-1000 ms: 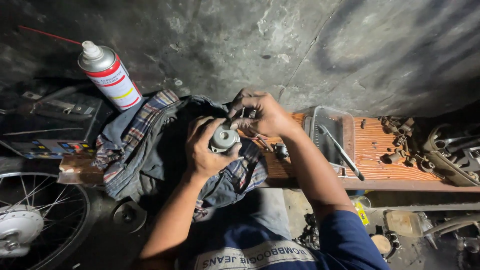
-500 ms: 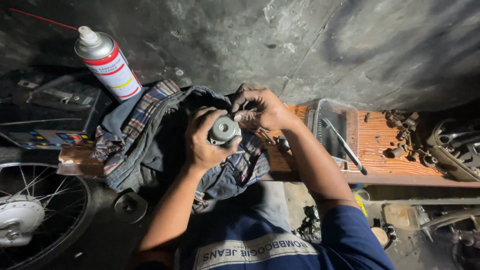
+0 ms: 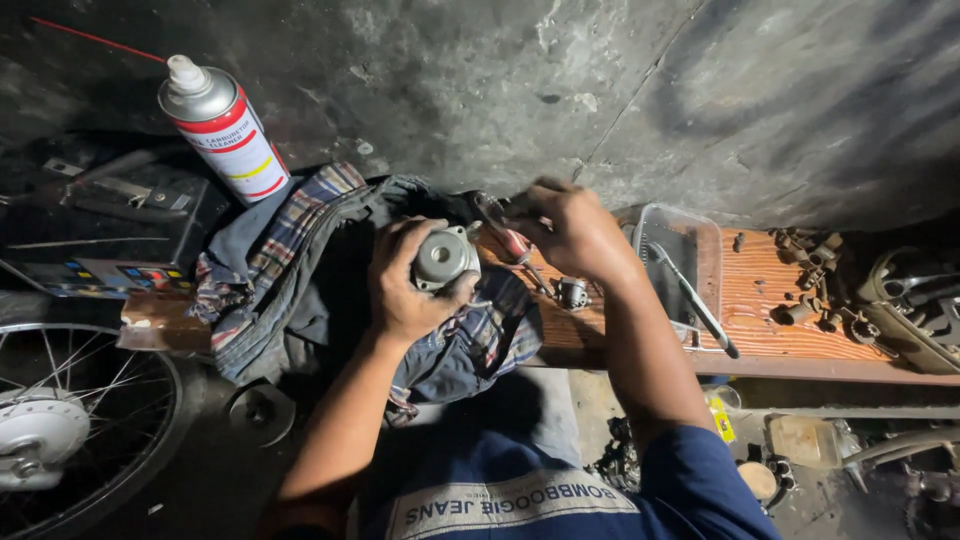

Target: The person uses a screwdriver to remove screws from a carburetor held in their left hand. They then remove the top cover and a spring, placing them on the workbench. Finally, they wipe the carburetor body with a cloth.

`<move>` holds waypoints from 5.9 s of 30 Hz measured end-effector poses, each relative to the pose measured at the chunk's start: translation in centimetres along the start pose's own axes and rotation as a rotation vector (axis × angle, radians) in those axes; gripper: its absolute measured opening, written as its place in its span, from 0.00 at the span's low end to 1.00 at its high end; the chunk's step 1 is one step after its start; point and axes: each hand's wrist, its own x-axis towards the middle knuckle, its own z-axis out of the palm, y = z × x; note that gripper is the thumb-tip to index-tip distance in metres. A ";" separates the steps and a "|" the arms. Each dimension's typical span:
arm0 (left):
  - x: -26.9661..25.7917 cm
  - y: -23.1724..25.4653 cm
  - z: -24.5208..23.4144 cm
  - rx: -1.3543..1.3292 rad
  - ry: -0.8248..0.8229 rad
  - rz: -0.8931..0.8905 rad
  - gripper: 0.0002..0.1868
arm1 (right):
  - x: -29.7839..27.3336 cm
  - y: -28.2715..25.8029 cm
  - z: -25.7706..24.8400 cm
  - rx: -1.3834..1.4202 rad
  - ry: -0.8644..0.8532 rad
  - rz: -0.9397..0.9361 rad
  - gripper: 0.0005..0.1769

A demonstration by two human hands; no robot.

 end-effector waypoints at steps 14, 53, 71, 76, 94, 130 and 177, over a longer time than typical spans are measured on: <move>0.2 0.2 0.3 0.006 -0.019 0.074 0.33 | -8.2 7.9 5.3 -0.601 -0.183 0.280 0.07; -0.4 0.6 0.7 0.117 0.088 0.017 0.43 | -4.8 -2.2 1.7 0.098 0.371 0.118 0.31; -1.3 -0.4 1.2 0.069 0.064 -0.104 0.44 | -10.4 -3.3 6.5 -0.396 -0.023 0.456 0.38; -1.6 -0.7 1.2 0.107 0.075 -0.116 0.43 | -9.7 -3.6 7.0 -0.523 -0.239 0.502 0.40; -1.4 -2.1 0.1 0.341 -0.012 -0.286 0.37 | -12.3 10.5 -6.2 -0.816 -0.361 0.675 0.20; 2.1 5.7 1.7 0.318 -0.175 0.180 0.23 | -13.7 5.7 -9.3 -0.439 0.145 0.496 0.06; -2.1 5.1 3.5 0.026 -0.422 -0.310 0.23 | -6.8 -3.1 -0.5 0.008 0.511 -0.080 0.11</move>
